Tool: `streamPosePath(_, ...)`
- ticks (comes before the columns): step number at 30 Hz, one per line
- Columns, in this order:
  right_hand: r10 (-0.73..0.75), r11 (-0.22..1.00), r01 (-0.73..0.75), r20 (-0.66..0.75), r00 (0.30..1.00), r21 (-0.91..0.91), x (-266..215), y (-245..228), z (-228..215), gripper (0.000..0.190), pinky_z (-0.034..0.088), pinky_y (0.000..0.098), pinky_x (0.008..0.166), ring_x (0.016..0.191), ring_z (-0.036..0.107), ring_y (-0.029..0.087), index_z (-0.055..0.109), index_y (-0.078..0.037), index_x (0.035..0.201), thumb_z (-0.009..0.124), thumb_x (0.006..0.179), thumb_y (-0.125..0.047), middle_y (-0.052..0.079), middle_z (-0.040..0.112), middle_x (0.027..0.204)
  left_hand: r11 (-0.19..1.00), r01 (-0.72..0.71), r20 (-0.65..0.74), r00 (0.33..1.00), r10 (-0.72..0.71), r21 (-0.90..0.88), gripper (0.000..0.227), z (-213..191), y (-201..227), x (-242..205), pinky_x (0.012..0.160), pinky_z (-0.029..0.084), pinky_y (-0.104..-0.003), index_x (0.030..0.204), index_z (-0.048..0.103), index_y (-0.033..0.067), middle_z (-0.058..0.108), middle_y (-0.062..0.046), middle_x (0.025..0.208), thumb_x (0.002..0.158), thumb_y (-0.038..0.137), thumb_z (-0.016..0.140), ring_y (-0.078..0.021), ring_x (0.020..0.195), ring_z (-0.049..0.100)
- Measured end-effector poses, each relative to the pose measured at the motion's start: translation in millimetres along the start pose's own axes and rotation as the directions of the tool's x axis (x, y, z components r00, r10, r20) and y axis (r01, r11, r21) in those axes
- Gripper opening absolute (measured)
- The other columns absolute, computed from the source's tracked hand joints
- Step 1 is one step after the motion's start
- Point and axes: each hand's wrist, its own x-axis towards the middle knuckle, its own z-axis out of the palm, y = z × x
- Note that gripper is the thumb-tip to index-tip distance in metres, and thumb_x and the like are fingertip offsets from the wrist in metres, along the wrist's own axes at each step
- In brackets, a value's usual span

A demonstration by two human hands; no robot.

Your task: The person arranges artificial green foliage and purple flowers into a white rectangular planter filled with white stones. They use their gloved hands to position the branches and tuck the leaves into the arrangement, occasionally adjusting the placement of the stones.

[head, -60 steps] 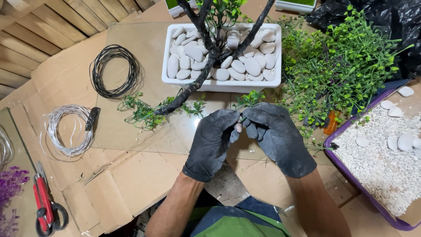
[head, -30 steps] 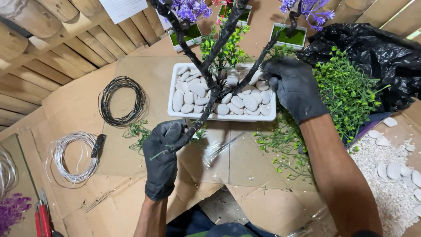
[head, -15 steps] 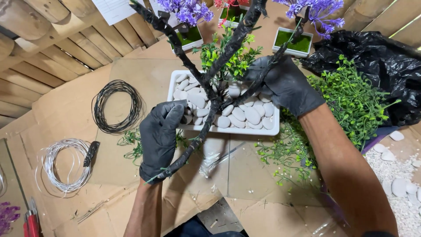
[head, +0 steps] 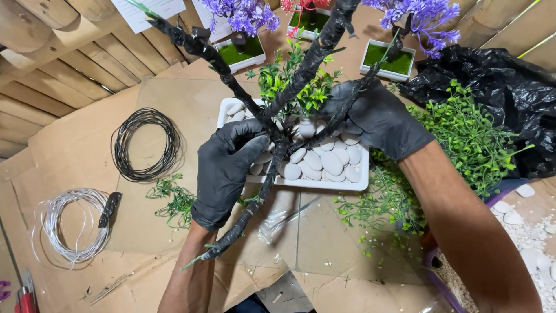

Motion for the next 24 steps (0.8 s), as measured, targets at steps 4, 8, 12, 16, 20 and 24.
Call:
streamPosePath(4,0.026,0.999,-0.026,0.015,1.000,-0.022,5,-3,0,0.027,0.036,0.0249,0.044,0.048,0.051,0.022,0.070,-0.006,0.100,0.065,0.087,-0.029,0.030,0.074,0.093,0.991,-0.026,-0.025,0.999,0.030,0.129,0.012,-3,-9,4,0.068,0.062,-0.031,0.098,0.078,0.0081,0.078,-0.015,0.080,0.085,0.006,0.079,-0.0181,0.071,0.076)
streamPosePath(8,0.055,0.998,-0.054,0.043,0.998,-0.026,11,-2,1,0.025,0.032,0.0258,0.040,0.043,0.047,0.023,0.072,-0.007,0.097,0.067,0.087,-0.029,0.031,0.075,0.092,0.998,0.065,0.002,0.998,-0.065,-0.017,0.013,-6,-12,7,0.058,0.062,-0.026,0.099,0.077,0.0041,0.077,-0.018,0.076,0.086,0.001,0.076,-0.0218,0.063,0.077)
streamPosePath(12,0.085,0.996,-0.085,0.040,0.996,0.002,-4,-13,12,0.021,0.034,0.0253,0.039,0.044,0.046,0.023,0.071,-0.005,0.091,0.068,0.086,-0.025,0.031,0.075,0.089,0.998,0.055,0.007,0.998,-0.054,-0.025,0.014,-1,-14,7,0.057,0.061,-0.028,0.099,0.076,0.0040,0.077,-0.018,0.076,0.086,0.001,0.077,-0.0201,0.059,0.075)
streamPosePath(16,0.104,0.994,-0.104,-0.013,0.994,0.031,15,-2,-6,0.028,0.058,0.0367,0.064,0.074,0.071,0.034,0.073,-0.003,0.110,0.066,0.095,-0.026,0.025,0.077,0.100,0.995,0.045,0.023,0.999,-0.047,0.084,0.019,-4,-18,12,0.059,0.060,-0.024,0.098,0.078,0.0069,0.077,-0.013,0.078,0.081,0.007,0.084,-0.0155,0.065,0.074)
streamPosePath(20,0.037,0.999,-0.036,-0.042,0.998,0.013,37,9,-18,0.020,0.062,0.0394,0.062,0.067,0.067,0.032,0.071,0.002,0.106,0.068,0.094,-0.012,0.022,0.073,0.087,0.996,0.031,0.020,0.999,-0.033,0.079,0.024,-3,-26,12,0.064,0.061,-0.028,0.101,0.078,0.0057,0.077,-0.016,0.079,0.079,0.007,0.086,-0.0185,0.068,0.076)
streamPosePath(24,-0.245,0.943,0.195,-0.165,0.955,-0.269,14,-3,2,0.011,0.049,0.0343,0.036,0.048,0.055,0.026,0.070,-0.006,0.100,0.071,0.092,0.002,0.017,0.061,0.074,0.996,0.066,-0.011,0.998,-0.065,0.053,0.018,0,-28,13,0.064,0.061,-0.024,0.099,0.077,0.0063,0.077,-0.012,0.077,0.082,0.008,0.083,-0.0148,0.069,0.075)
